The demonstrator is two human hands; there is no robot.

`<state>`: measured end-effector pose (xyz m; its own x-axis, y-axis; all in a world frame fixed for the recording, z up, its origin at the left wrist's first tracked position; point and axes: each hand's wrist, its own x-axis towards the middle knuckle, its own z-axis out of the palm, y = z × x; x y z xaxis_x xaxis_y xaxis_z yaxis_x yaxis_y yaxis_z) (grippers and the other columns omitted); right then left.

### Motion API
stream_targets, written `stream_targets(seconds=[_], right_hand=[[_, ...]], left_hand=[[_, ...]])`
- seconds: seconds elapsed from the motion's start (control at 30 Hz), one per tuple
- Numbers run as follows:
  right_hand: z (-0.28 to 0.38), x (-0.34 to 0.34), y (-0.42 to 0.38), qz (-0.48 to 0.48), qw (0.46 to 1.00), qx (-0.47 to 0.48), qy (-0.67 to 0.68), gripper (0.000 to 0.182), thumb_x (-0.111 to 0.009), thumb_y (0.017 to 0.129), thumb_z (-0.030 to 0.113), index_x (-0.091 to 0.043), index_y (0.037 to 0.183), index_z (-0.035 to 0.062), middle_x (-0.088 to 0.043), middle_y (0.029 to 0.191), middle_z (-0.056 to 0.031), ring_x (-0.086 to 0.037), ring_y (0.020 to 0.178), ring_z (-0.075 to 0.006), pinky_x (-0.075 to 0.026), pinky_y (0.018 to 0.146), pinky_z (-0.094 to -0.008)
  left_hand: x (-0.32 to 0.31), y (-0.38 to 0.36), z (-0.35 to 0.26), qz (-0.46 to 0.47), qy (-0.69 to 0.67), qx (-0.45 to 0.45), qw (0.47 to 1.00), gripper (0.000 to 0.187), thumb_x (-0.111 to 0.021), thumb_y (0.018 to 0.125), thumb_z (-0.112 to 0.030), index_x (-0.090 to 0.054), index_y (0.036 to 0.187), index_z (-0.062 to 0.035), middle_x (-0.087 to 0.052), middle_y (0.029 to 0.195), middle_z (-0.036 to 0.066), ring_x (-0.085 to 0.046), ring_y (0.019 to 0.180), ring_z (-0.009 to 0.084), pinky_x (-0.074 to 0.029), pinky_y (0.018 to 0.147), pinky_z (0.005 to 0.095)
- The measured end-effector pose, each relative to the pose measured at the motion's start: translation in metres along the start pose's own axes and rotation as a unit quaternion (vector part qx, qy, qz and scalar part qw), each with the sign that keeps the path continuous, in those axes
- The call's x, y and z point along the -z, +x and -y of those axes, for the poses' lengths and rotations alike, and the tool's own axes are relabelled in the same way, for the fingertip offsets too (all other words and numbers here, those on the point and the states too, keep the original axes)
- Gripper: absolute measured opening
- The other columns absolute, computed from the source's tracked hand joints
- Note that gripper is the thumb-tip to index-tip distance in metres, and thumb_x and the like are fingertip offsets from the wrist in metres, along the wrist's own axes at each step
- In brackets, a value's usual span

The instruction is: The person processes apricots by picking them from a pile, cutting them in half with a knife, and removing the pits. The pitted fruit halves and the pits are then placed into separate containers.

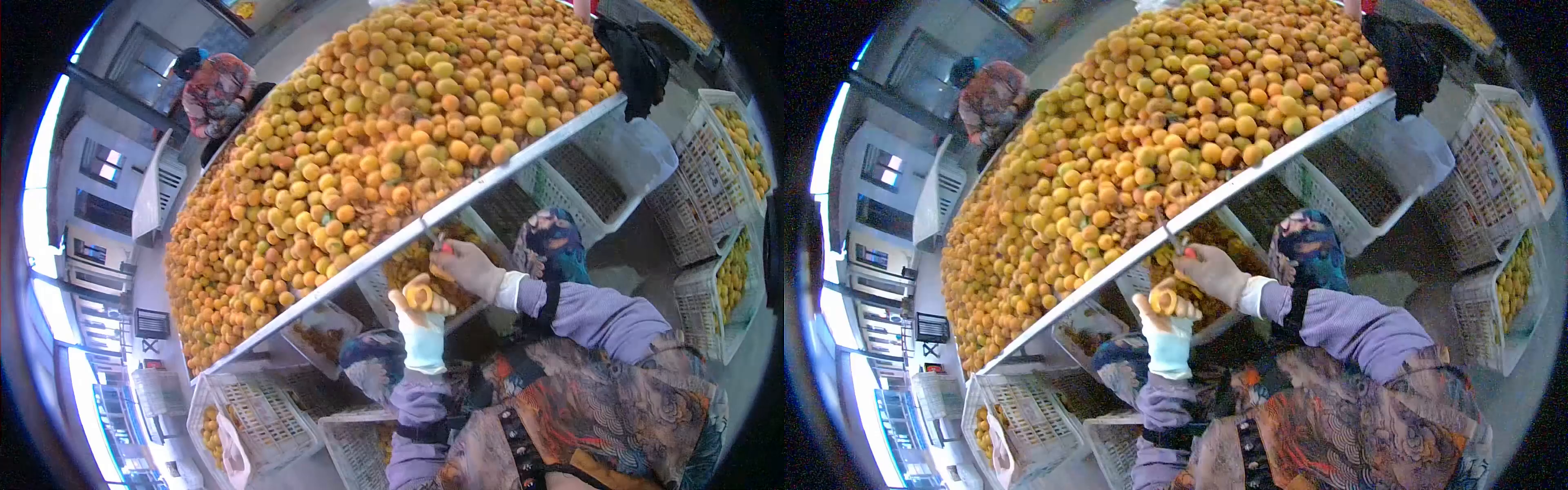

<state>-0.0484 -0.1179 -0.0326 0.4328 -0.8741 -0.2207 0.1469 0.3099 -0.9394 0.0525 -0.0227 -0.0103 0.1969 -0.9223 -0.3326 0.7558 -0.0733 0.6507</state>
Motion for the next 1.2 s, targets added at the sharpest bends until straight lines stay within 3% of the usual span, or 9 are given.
stream_targets(seconds=[0.17, 0.37, 0.5, 0.57, 0.6, 0.73, 0.8, 1.0, 1.2], right_hand=[[0.033, -0.006, -0.008, -0.050, 0.972, 0.078, -0.218, 0.020, -0.058, 0.086, 0.024, -0.060, 0.088, 0.0042, -0.055, 0.072, -0.0008, -0.051, 0.066, -0.0091, -0.042, 0.060, -0.0242], [0.091, -0.008, -0.038, 0.118, 0.955, 0.015, 0.270, 0.027, -0.054, 0.088, 0.028, -0.056, 0.073, 0.0053, -0.047, 0.056, 0.0004, -0.043, 0.046, -0.0089, -0.033, 0.043, -0.0228], [0.095, -0.007, -0.041, 0.172, 0.956, 0.159, 0.176, 0.037, -0.045, 0.093, 0.030, -0.050, 0.065, 0.0072, -0.044, 0.051, -0.0009, -0.039, 0.042, -0.0091, -0.031, 0.041, -0.0239], [0.093, -0.005, -0.042, 0.181, 0.954, 0.152, 0.187, 0.041, -0.044, 0.094, 0.033, -0.047, 0.062, 0.0081, -0.042, 0.048, -0.0009, -0.039, 0.042, -0.0089, -0.030, 0.041, -0.0231], [0.092, -0.004, -0.042, 0.189, 0.954, 0.155, 0.171, 0.041, -0.045, 0.094, 0.033, -0.047, 0.061, 0.0084, -0.042, 0.048, -0.0006, -0.039, 0.041, -0.0085, -0.029, 0.040, -0.0229], [0.092, 0.002, -0.038, 0.291, 0.931, 0.119, 0.187, 0.039, -0.051, 0.092, 0.032, -0.048, 0.060, 0.0089, -0.043, 0.048, 0.0010, -0.038, 0.040, -0.0066, -0.027, 0.038, -0.0222], [0.095, 0.004, -0.039, 0.304, 0.935, 0.079, 0.165, 0.037, -0.054, 0.090, 0.032, -0.049, 0.061, 0.0087, -0.044, 0.049, 0.0016, -0.038, 0.041, -0.0060, -0.027, 0.038, -0.0220], [0.109, 0.002, -0.051, 0.325, 0.938, -0.076, 0.094, 0.024, -0.062, 0.083, 0.014, -0.052, 0.063, 0.0053, -0.047, 0.057, 0.0023, -0.044, 0.052, -0.0057, -0.036, 0.048, -0.0221], [0.087, 0.003, -0.055, 0.347, 0.936, 0.012, -0.063, 0.023, -0.066, 0.081, 0.013, -0.053, 0.064, 0.0043, -0.049, 0.059, 0.0033, -0.047, 0.057, -0.0044, -0.038, 0.051, -0.0241]], left_hand=[[0.006, -0.003, -0.007, -0.007, 0.009, -0.022, 1.000, 0.062, -0.032, 0.090, -0.060, -0.050, 0.102, -0.0025, -0.043, 0.065, 0.004, -0.043, 0.058, 0.0182, -0.041, 0.059, 0.0332], [-0.033, -0.026, -0.008, -0.001, 0.141, -0.002, 0.990, 0.057, -0.028, 0.093, -0.055, -0.050, 0.090, -0.0020, -0.040, 0.063, 0.006, -0.035, 0.055, 0.0208, -0.035, 0.058, 0.0345], [-0.032, -0.033, -0.005, 0.044, 0.012, 0.129, 0.991, 0.020, -0.051, 0.091, -0.021, -0.044, 0.086, -0.0028, -0.041, 0.062, 0.006, -0.044, 0.058, 0.0163, -0.042, 0.056, 0.0334], [-0.043, -0.042, -0.004, 0.070, 0.386, -0.089, 0.916, 0.018, -0.056, 0.081, 0.002, -0.043, 0.092, -0.0028, -0.045, 0.063, 0.005, -0.050, 0.059, 0.0150, -0.045, 0.055, 0.0314], [-0.031, -0.038, -0.001, 0.129, 0.384, -0.085, 0.910, 0.031, -0.030, 0.100, -0.025, -0.040, 0.111, 0.0024, -0.055, 0.071, 0.009, -0.052, 0.052, 0.0171, -0.046, 0.052, 0.0279], [-0.041, -0.042, 0.004, 0.095, 0.501, -0.213, 0.833, 0.030, -0.031, 0.100, -0.023, -0.043, 0.111, 0.0017, -0.056, 0.073, 0.010, -0.051, 0.052, 0.0169, -0.045, 0.049, 0.0285], [-0.032, -0.038, 0.003, 0.113, 0.188, 0.078, 0.972, 0.037, -0.030, 0.099, -0.030, -0.046, 0.106, 0.0025, -0.055, 0.075, 0.011, -0.049, 0.049, 0.0165, -0.044, 0.047, 0.0297], [-0.025, -0.036, 0.005, 0.091, 0.116, 0.230, 0.962, 0.046, -0.038, 0.092, -0.043, -0.047, 0.100, 0.0023, -0.040, 0.055, 0.002, -0.038, 0.043, 0.0168, -0.033, 0.043, 0.0280], [0.020, -0.020, 0.037, 0.123, 0.117, 0.279, 0.945, 0.055, -0.035, 0.089, -0.051, -0.048, 0.098, 0.0016, -0.035, 0.051, 0.000, -0.037, 0.043, 0.0177, -0.033, 0.046, 0.0323]])
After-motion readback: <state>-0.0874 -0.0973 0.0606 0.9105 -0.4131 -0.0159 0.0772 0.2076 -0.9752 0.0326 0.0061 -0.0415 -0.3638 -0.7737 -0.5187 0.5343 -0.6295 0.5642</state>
